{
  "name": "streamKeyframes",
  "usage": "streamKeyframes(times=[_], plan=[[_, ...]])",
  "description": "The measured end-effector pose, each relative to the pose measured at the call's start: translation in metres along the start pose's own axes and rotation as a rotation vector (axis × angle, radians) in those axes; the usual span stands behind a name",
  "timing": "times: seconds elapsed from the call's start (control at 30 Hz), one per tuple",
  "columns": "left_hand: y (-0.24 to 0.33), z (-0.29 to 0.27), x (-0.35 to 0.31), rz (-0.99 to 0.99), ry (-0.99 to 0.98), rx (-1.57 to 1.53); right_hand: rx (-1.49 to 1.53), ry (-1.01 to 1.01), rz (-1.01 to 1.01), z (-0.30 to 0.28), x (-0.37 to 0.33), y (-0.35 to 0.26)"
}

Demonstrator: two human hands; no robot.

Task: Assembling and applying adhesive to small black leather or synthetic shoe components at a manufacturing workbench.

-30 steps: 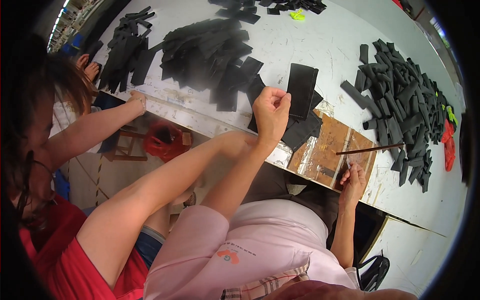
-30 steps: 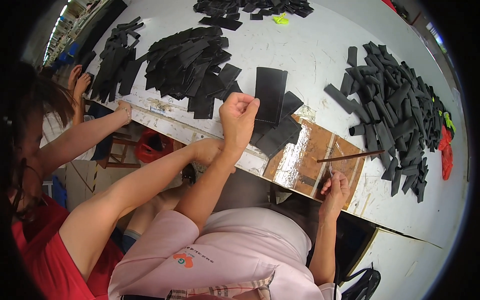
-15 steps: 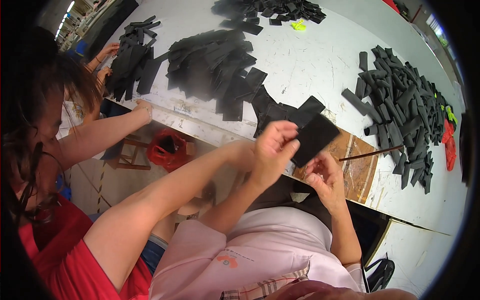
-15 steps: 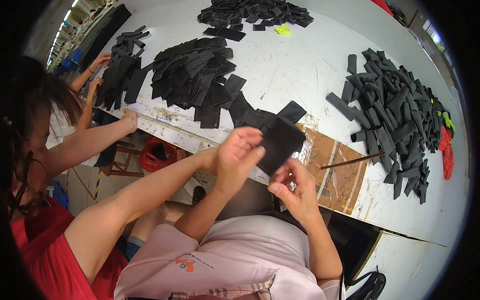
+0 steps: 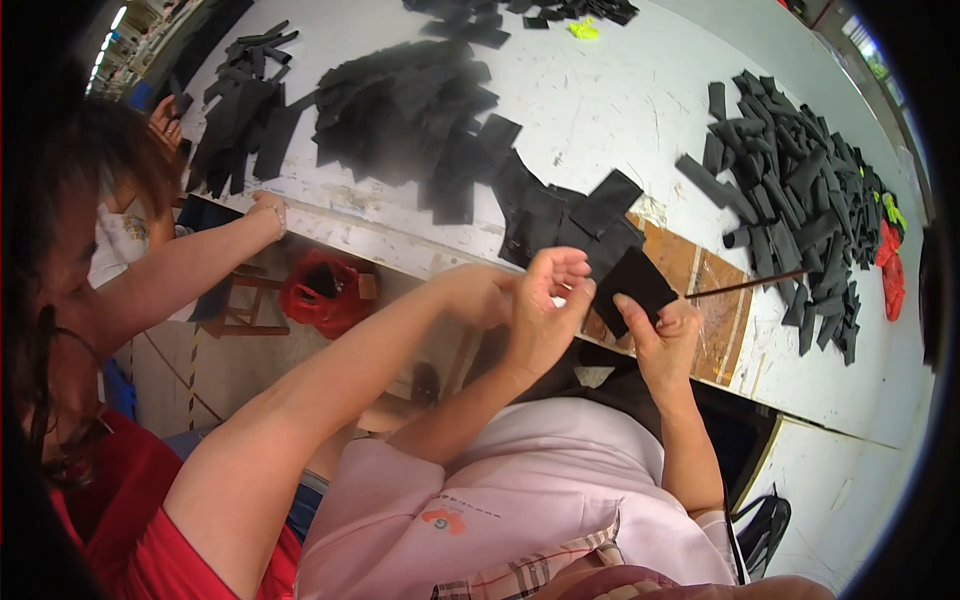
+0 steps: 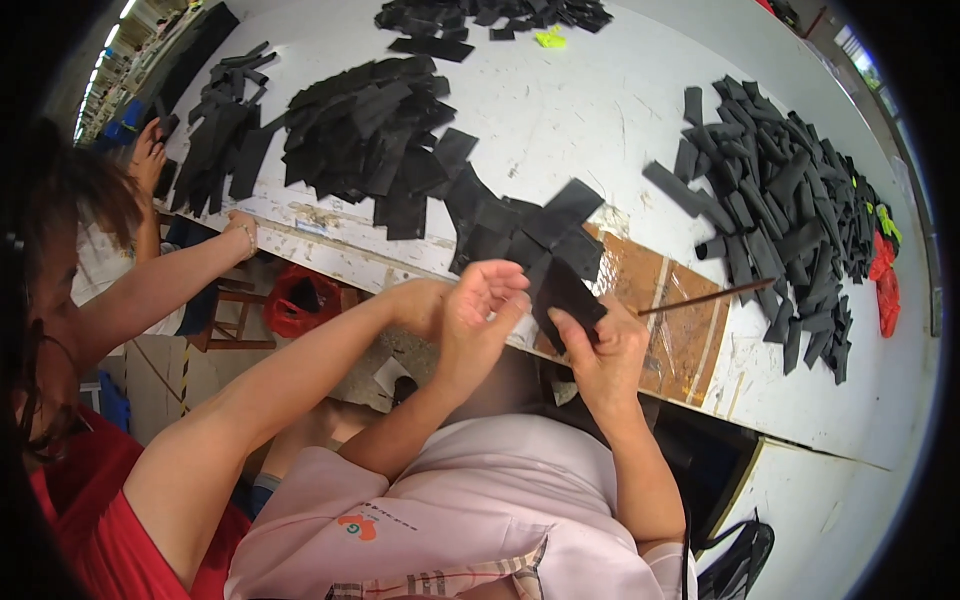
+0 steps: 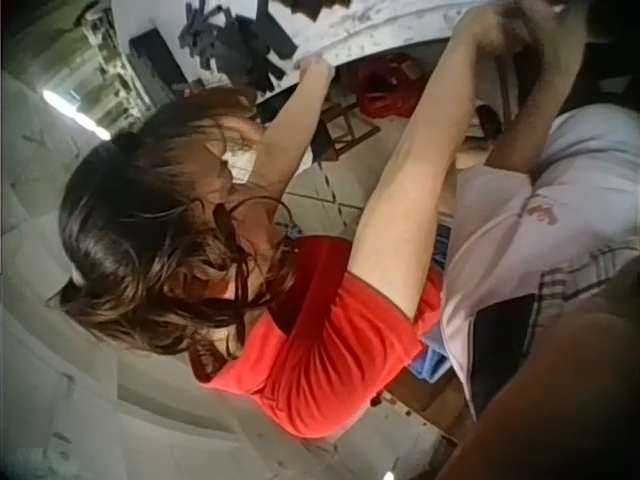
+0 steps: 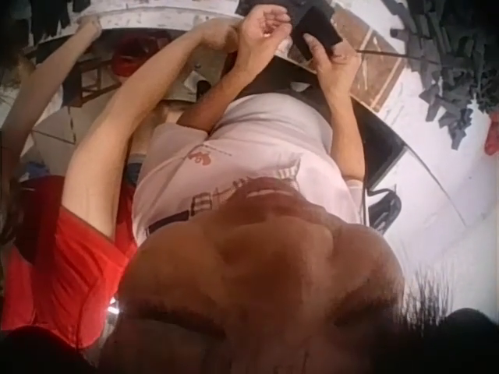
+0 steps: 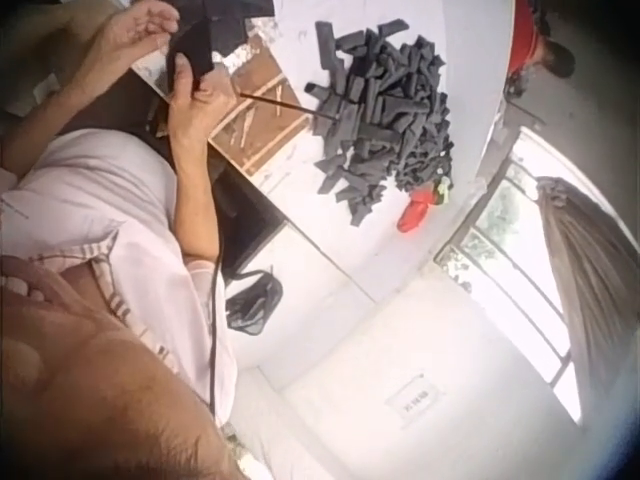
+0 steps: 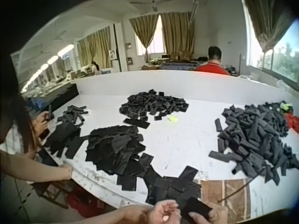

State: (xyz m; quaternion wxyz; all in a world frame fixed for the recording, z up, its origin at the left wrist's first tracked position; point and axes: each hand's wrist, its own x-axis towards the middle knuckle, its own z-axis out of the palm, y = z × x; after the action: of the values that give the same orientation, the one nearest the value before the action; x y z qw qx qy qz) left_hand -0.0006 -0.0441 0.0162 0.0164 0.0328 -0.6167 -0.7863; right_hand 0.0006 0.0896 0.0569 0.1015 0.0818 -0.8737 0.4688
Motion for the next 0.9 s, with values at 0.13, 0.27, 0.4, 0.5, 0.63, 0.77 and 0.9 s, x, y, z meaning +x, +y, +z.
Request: streamKeyframes(times=[0.13,0.27,0.4,0.5,0.63,0.77,0.9], plan=[[0.013,-0.003,0.0,-0.066,0.023,-0.17,-0.3,0.022,-0.122,-0.002,0.004,0.004],[0.025,0.004,0.0,-0.269,-0.023,-0.212,-0.376,0.038,-0.128,-0.006,0.0,0.018],[0.035,0.002,-0.002,-0.334,-0.04,-0.183,-0.403,0.018,-0.246,-0.004,-0.001,0.022],[0.031,0.008,0.001,-0.402,-0.052,-0.116,-0.52,0.025,-0.357,-0.008,-0.002,0.023],[0.024,0.003,0.0,-0.438,-0.07,-0.137,-0.653,-0.004,-0.483,-0.01,-0.006,0.029],[0.005,0.002,-0.003,-0.445,-0.132,-0.059,-0.718,0.038,-0.55,-0.014,-0.016,0.035],[0.003,0.001,-0.015,-0.374,-0.131,-0.001,-0.685,-0.124,-0.477,-0.018,-0.028,0.035]])
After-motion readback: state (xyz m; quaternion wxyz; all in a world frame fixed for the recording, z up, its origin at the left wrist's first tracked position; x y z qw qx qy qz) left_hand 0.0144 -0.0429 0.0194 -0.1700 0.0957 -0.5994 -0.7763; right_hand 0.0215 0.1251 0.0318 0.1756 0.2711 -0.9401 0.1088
